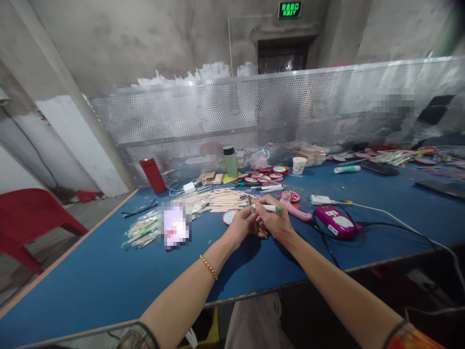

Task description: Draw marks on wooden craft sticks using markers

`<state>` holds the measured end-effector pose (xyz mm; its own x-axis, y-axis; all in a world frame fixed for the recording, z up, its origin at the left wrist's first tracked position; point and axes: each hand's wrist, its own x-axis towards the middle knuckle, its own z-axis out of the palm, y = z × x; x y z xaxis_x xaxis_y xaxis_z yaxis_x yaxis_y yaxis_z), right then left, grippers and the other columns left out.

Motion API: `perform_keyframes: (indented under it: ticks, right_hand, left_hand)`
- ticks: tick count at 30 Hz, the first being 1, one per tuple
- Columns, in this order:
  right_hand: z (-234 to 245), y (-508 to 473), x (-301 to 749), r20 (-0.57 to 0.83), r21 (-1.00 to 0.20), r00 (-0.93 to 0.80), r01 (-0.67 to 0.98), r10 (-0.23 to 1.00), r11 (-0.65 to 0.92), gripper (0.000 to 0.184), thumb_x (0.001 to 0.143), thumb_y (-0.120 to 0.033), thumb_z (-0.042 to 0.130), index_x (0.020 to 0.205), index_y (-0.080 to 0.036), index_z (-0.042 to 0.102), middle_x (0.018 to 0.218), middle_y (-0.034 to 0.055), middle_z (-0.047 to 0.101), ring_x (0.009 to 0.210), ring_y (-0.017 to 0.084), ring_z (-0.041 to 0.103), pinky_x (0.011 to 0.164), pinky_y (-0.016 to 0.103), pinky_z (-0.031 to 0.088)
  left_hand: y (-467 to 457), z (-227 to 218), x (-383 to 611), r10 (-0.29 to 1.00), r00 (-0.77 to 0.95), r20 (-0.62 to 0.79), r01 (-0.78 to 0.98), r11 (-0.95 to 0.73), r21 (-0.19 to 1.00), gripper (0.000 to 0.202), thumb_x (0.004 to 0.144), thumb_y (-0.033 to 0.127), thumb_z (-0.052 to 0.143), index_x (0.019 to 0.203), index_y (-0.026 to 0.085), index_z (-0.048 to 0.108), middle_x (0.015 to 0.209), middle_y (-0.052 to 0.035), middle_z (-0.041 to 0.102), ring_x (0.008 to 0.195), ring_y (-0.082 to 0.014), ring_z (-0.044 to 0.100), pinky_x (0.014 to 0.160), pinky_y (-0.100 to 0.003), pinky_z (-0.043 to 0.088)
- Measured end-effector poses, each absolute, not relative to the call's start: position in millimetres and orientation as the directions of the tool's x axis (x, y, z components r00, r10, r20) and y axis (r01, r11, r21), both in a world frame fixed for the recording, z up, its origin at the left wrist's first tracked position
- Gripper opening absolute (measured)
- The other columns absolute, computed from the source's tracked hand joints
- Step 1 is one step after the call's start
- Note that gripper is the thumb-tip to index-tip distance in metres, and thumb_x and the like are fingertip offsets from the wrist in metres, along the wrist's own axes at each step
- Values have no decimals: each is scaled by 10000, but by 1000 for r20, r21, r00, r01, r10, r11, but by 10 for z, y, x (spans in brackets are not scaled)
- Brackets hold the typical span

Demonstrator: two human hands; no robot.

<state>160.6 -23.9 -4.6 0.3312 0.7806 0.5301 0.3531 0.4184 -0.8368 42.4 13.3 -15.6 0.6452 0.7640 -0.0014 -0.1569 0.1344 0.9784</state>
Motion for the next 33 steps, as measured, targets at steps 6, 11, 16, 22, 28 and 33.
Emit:
perform_keyframes:
  ticks: [6, 11, 16, 22, 28, 33]
  right_hand:
    - [-30, -243, 1605, 533, -837, 343, 346, 774, 423, 211, 808, -380, 577, 676, -215, 575, 517, -29, 576, 414, 135, 562, 390, 225, 420]
    - [-25, -247, 1602, 519, -850, 358, 317, 777, 422, 230, 806, -405, 582, 684, -210, 578, 490, -32, 567, 391, 131, 540, 367, 219, 400]
    - [-18, -254, 1594, 528, -843, 356, 328, 771, 426, 228, 793, -396, 582, 663, -209, 569, 512, -34, 566, 389, 122, 544, 367, 208, 401]
    - [-17, -244, 1599, 526, -843, 350, 335, 775, 421, 220, 792, -387, 577, 659, -212, 569, 516, -30, 573, 406, 136, 564, 382, 219, 420]
    - [-21, -240, 1611, 547, -828, 343, 358, 764, 432, 210, 795, -370, 569, 657, -211, 568, 521, -35, 569, 411, 129, 556, 391, 220, 424]
    - [-30, -241, 1608, 543, -831, 347, 349, 765, 433, 233, 805, -392, 580, 661, -210, 566, 547, -30, 581, 423, 125, 565, 392, 215, 420]
  left_hand:
    - [125, -144, 418, 749, 662, -11, -155, 151, 976, 472, 673, 532, 768, 795, 172, 489, 592, -21, 649, 510, -181, 663, 550, -322, 568]
    - [115, -127, 417, 741, 671, -11, -160, 159, 974, 482, 675, 541, 770, 792, 171, 485, 578, -15, 650, 493, -166, 655, 546, -307, 568]
    - [121, -141, 421, 750, 662, -14, -151, 152, 977, 493, 667, 552, 769, 800, 170, 487, 576, -12, 644, 504, -175, 663, 537, -306, 566]
    - [132, -157, 417, 750, 661, -8, -154, 146, 977, 475, 679, 537, 764, 815, 167, 498, 596, -6, 634, 516, -175, 666, 540, -308, 566]
    - [137, -153, 420, 754, 657, -18, -158, 161, 974, 477, 669, 529, 776, 808, 171, 494, 585, 3, 627, 501, -173, 657, 543, -317, 566]
    - [131, -150, 417, 748, 663, -15, -154, 156, 976, 470, 687, 528, 766, 806, 169, 488, 594, -10, 624, 522, -185, 667, 545, -318, 563]
